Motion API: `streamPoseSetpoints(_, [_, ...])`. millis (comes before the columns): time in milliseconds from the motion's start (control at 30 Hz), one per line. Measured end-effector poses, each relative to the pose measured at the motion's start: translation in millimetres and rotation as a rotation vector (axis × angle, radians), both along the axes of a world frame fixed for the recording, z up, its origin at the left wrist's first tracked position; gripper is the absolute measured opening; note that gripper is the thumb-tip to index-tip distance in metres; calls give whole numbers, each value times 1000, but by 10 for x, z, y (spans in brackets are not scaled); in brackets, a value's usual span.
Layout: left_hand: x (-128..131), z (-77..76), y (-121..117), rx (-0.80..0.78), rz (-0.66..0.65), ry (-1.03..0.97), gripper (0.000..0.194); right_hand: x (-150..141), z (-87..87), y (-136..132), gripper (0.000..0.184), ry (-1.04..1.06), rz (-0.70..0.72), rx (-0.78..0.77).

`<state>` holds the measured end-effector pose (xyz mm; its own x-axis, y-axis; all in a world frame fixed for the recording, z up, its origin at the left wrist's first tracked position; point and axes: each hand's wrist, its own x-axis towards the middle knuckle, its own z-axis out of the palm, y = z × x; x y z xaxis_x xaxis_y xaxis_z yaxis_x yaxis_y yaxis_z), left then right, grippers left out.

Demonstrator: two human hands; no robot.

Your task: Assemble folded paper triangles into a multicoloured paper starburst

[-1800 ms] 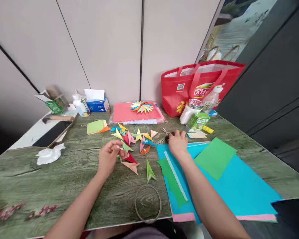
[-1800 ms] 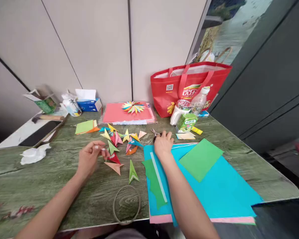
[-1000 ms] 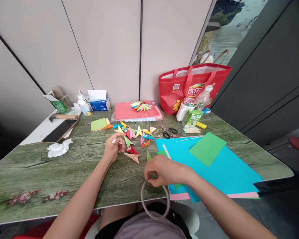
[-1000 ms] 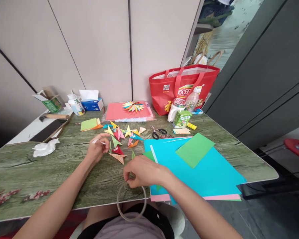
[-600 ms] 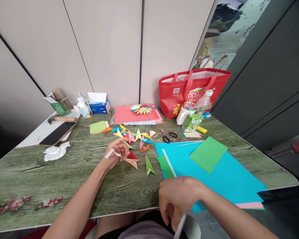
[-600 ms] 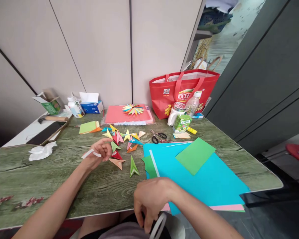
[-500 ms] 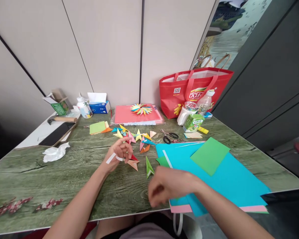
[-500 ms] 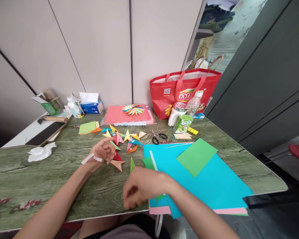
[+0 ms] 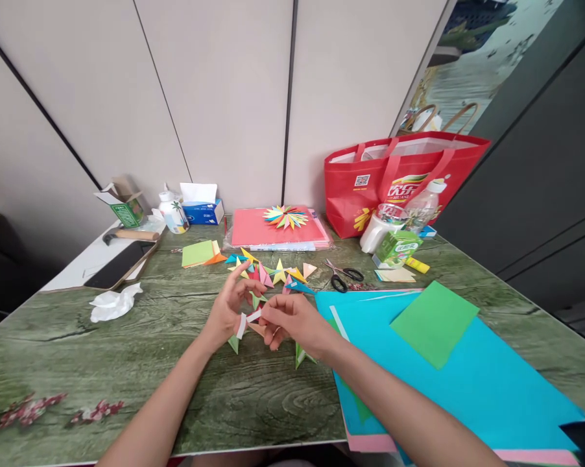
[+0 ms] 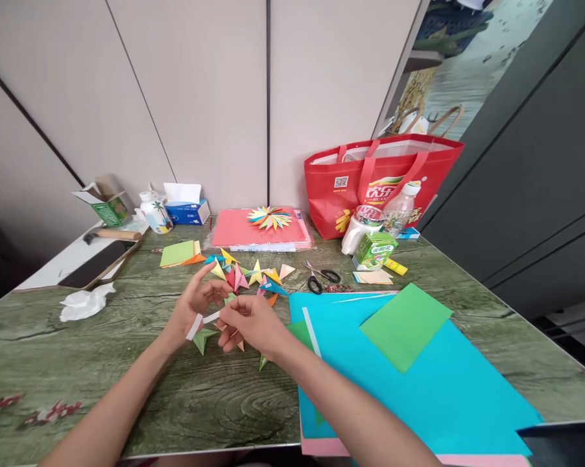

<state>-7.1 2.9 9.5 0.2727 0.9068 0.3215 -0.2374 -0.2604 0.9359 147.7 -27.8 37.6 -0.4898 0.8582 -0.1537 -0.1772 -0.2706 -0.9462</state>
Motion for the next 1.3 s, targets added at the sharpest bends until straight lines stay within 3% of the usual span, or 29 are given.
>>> streamPoseSetpoints(200, [-71, 17, 33, 11, 106, 5, 83, 76, 23, 142, 18, -98, -218, 208])
streamPoseSetpoints(300, [-104, 16, 50, 11, 283, -49, 65, 160, 23, 196, 18, -170, -317, 346])
streamPoseSetpoints(433, [-118, 47, 54, 32, 602, -102, 35, 70, -59, 86, 14, -471, -178, 611])
streamPoseSetpoints(600, [-166, 140, 55, 125, 826, -184, 25, -357, -196, -123, 59, -1023, 6, 965])
streamPoseSetpoints(700, [-218, 165, 68, 130, 897, -241, 23, -553, -243, -139, 72, -1163, 47, 1050])
streamPoseSetpoints(800, [-235, 156, 73, 117, 905, -258, 22, -628, -261, -104, 67, -1209, 59, 997])
streamPoseSetpoints(900, [-205, 139, 58, 119, 901, -212, 19, -600, -270, -36, 66, -1104, 30, 888])
streamPoseSetpoints(1100, [-116, 125, -4, 215, 937, -132, 22, -328, -301, 147, 63, -499, -256, 549])
streamPoseSetpoints(1200, [-51, 88, -66, 140, 829, -13, 16, -186, -310, 181, 54, -230, -300, 348])
streamPoseSetpoints(1300, [50, 33, -145, 31, 663, 133, 14, -94, -297, 187, 50, 53, -455, 128])
